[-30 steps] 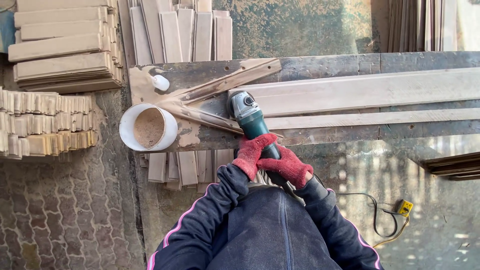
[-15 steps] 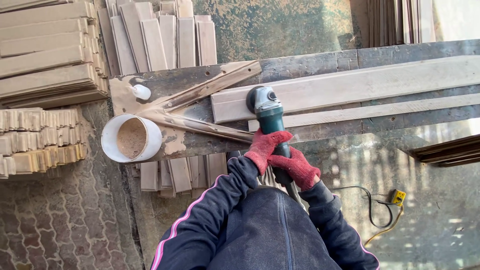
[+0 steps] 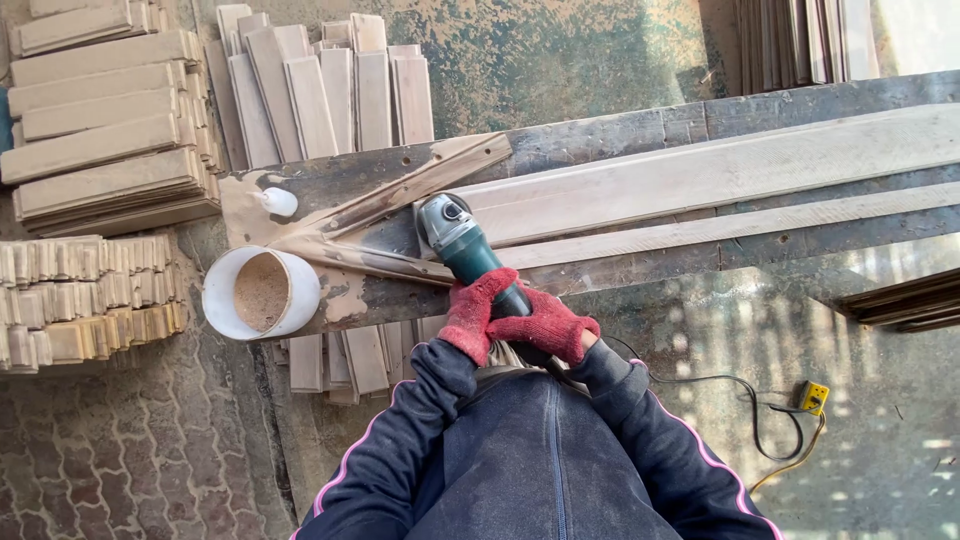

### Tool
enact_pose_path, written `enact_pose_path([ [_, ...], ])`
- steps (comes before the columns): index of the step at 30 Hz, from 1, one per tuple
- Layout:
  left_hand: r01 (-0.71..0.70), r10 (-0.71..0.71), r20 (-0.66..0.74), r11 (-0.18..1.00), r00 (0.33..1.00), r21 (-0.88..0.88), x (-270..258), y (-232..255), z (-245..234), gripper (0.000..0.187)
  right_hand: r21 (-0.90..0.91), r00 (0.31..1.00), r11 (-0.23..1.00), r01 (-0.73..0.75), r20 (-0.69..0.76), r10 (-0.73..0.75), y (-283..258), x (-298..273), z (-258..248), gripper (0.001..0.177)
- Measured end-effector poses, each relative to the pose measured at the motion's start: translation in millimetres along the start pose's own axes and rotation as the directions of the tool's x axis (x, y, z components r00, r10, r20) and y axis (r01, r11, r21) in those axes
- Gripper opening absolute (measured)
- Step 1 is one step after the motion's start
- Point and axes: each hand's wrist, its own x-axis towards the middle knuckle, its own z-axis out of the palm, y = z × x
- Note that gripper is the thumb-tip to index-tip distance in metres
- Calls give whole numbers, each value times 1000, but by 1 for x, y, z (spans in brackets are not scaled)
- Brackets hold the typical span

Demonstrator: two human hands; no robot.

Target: Sanding a long wooden plank using an electric angle grinder.

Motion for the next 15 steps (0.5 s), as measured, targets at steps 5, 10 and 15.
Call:
enact_pose_path([
  [5,-10,8,133,1000,991,8,5,-24,53,77,186,990,982,-14,-136,40,33,-3,-33,52],
  [10,-20,5,296,999,955,48,31,-66,100,66,464,960,884,64,-271,73,108,11,-62,41],
  [15,-43,-18,369,987,929,158,22,-79,112,63,555,939,826,95,-327,112,121,1,-64,35],
])
